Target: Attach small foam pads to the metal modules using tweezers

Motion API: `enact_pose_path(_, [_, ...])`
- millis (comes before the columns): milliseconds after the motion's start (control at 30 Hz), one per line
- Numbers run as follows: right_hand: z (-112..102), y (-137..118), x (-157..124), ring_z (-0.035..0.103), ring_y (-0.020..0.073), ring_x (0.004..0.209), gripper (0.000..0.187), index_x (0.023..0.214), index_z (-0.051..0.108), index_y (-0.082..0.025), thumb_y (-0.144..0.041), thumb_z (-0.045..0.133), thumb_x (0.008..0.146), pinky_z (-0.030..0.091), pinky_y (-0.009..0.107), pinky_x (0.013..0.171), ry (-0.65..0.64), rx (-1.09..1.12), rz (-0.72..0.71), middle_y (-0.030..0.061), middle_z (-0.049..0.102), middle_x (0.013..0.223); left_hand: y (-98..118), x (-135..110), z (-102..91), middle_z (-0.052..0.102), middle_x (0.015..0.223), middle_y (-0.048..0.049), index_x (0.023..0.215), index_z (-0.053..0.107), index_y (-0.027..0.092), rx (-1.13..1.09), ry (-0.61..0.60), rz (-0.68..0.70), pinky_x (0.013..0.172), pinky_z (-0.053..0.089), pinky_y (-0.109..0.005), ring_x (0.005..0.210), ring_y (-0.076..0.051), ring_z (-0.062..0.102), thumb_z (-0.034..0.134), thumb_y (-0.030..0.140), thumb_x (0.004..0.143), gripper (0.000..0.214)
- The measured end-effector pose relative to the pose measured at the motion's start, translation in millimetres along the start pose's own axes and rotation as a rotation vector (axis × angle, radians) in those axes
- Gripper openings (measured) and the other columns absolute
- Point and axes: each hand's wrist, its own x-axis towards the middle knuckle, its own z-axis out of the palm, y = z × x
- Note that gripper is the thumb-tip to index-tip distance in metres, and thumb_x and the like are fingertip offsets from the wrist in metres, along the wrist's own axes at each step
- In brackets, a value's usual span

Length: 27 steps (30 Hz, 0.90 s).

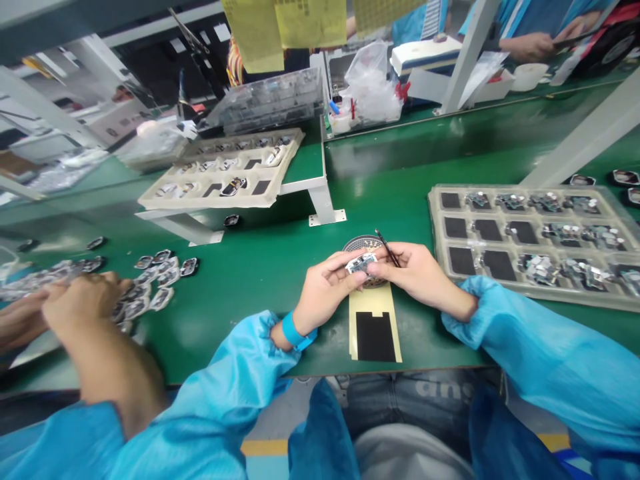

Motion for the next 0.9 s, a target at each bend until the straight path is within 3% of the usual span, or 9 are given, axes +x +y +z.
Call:
enact_pose_path(167, [0,1,0,0.070,0.0147,0.082,0.040,0.094,0.076,-0.016,-0.049,0.085,0.075,0.057,0.025,0.077,0.023,-0.007,-0.012,0.0047,0.075,0.091,-5,1,-2.1,0.068,0.114,-0.0092,0.117,0.078,0.021,-0.023,-0.037,0.032,0.067,0.059,-0.023,0.076,-0.012,0.067,0.086,0.028,0.079,0.039])
enact_pose_path(333, [3,-1,-1,0.070,0.0129,0.081,0.038,0.099,0.076,-0.016,-0.042,0.086,0.074,0.056,0.024,0.077,0.059,-0.034,-0.010,0.0044,0.076,0.095,-8,1,-1.9,0.068,0.116,-0.0092,0.117,0.079,0.021,-0.024,-0.023,0.052,0.079,0.061,-0.024,0.095,-0.017,0.069,0.087,0.023,0.077,0.041])
enact_pose_path(433, [4,0,-1,0.067,0.0114,0.077,0.037,0.098,0.076,-0.015,-0.043,0.085,0.075,0.054,0.022,0.073,0.079,-0.064,-0.013,0.0038,0.075,0.091,-7,1,-0.9,0.067,0.115,-0.0091,0.115,0.079,0.021,-0.001,-0.010,0.052,0.073,0.059,-0.022,0.087,-0.014,0.067,0.086,0.024,0.078,0.038])
enact_pose_path(600, [5,2,-1,0.069,0.0146,0.086,0.038,0.098,0.073,-0.014,-0.038,0.086,0.072,0.056,0.027,0.082,0.032,-0.013,0.027,0.0046,0.074,0.094,-5,0,-0.8,0.069,0.109,-0.0096,0.115,0.079,0.018,0.090,0.029,0.039,0.065,0.056,-0.020,0.076,-0.011,0.064,0.084,0.029,0.080,0.037])
enact_pose_path(700, [7,2,0,0.068,0.0127,0.079,0.037,0.095,0.070,-0.013,-0.036,0.087,0.070,0.057,0.025,0.076,0.085,-0.021,0.034,0.0031,0.073,0.089,-7,-1,-1.0,0.073,0.107,-0.0098,0.119,0.076,0.017,0.176,0.064,-0.009,0.063,0.055,-0.019,0.076,-0.012,0.065,0.081,0.033,0.083,0.039])
enact_pose_path(800, [9,2,0,0.067,0.0112,0.072,0.035,0.093,0.066,-0.014,-0.036,0.084,0.074,0.056,0.022,0.069,0.101,-0.035,0.017,0.0015,0.071,0.082,-8,-1,1.0,0.075,0.102,-0.0099,0.116,0.075,0.015,0.237,0.084,-0.044,0.065,0.057,-0.022,0.076,-0.015,0.069,0.078,0.037,0.086,0.037])
enact_pose_path(900, [11,1,1,0.071,0.0129,0.075,0.035,0.096,0.063,-0.015,-0.038,0.081,0.077,0.058,0.024,0.071,0.066,0.005,0.010,0.0025,0.072,0.085,-8,-1,6.0,0.077,0.098,-0.0095,0.109,0.075,0.014,0.201,0.105,-0.033,0.071,0.060,-0.025,0.077,-0.017,0.071,0.079,0.038,0.085,0.035])
